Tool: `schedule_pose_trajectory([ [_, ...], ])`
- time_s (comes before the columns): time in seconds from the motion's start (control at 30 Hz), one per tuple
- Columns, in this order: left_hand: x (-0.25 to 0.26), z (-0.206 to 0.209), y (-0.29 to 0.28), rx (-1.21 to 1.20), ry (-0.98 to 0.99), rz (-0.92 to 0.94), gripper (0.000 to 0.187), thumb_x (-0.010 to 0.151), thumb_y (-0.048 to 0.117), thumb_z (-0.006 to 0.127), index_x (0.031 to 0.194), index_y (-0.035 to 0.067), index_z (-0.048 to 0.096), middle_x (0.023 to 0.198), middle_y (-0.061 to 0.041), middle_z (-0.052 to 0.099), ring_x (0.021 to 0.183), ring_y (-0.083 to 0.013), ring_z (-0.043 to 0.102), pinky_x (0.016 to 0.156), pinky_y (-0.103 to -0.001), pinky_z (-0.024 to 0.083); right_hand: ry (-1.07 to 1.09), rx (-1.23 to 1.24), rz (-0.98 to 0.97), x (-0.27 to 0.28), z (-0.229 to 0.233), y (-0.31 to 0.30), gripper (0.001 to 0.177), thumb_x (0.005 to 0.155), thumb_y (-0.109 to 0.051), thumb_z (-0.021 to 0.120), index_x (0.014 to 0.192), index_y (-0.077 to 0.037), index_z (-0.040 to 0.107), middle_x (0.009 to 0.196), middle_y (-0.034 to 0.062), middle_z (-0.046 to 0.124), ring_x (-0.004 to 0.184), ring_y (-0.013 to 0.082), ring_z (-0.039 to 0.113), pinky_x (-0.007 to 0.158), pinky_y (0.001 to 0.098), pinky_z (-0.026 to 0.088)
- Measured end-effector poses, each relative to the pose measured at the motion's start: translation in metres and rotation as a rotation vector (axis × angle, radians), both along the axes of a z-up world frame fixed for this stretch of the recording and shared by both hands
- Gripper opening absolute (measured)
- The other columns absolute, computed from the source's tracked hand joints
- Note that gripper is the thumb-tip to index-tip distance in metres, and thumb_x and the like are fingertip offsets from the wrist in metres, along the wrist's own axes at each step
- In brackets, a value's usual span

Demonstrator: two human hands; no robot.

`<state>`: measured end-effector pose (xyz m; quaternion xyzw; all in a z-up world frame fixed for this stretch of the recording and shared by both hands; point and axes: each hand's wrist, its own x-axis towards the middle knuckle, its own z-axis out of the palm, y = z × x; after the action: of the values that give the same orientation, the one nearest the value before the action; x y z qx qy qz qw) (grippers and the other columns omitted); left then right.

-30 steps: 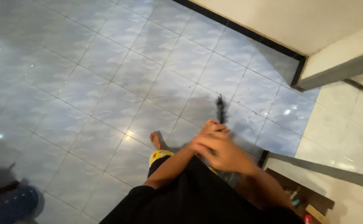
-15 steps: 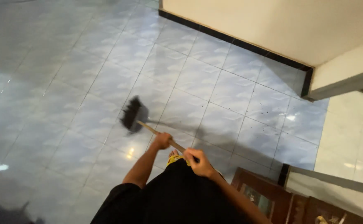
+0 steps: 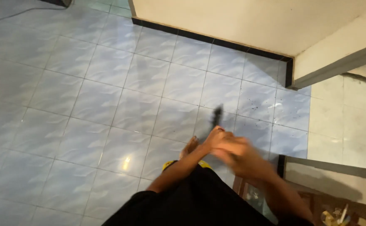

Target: The person sweeps a tiled floor with a broom, navigating around furniture and through doorways before using a dustpan to collect the debris.

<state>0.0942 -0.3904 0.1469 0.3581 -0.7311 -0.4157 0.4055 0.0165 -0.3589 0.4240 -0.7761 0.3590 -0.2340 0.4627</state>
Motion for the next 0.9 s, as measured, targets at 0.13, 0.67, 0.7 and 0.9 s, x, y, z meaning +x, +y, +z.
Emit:
schedule_pose_trajectory([
  [0.13,0.043,0.055,-0.045,0.020,-0.205,-0.219,0.040,0.073,0.015,0.070,0.112,0.020,0.075,0.072,-0.002,0.070,0.068,-0.0229,0.065,0.097,-0.041,0.043,-0.381,-0.243,-0.109,-0.038,0.013,-0.037,0.014,0.101,-0.010,0.056,0.088,-0.007,0.059,0.069,0.0007,0.057,0.056,0.0107,0.052,0.058,0.0292,0.049],
  [0.67,0.033,-0.139,-0.123,-0.035,-0.211,-0.139,0.032,0.064,0.040,0.077,0.080,0.013,0.070,0.078,-0.010,0.068,0.082,-0.0305,0.064,0.078,-0.048,0.044,0.017,-0.132,-0.094,0.010,-0.117,-0.125,0.012,0.093,-0.008,0.065,0.087,-0.002,0.073,0.079,0.0144,0.073,0.069,0.0273,0.066,0.066,0.0379,0.052],
  [0.7,0.023,-0.131,-0.126,-0.177,-0.155,-0.111,0.027,0.078,0.035,0.069,0.096,0.015,0.071,0.095,-0.010,0.070,0.094,-0.0298,0.064,0.089,-0.044,0.044,0.148,-0.112,-0.074,0.019,-0.126,-0.137,0.016,0.096,-0.012,0.066,0.084,-0.002,0.072,0.077,0.0145,0.072,0.065,0.0264,0.064,0.065,0.0383,0.051],
  [0.9,-0.005,-0.050,-0.202,-0.199,-0.104,-0.162,0.024,0.094,0.027,0.064,0.115,0.018,0.074,0.106,-0.009,0.076,0.102,-0.0267,0.067,0.112,-0.041,0.040,0.143,-0.014,-0.076,0.016,-0.063,-0.223,0.011,0.096,-0.008,0.059,0.098,-0.003,0.069,0.073,0.0105,0.068,0.059,0.0198,0.061,0.055,0.0350,0.050],
])
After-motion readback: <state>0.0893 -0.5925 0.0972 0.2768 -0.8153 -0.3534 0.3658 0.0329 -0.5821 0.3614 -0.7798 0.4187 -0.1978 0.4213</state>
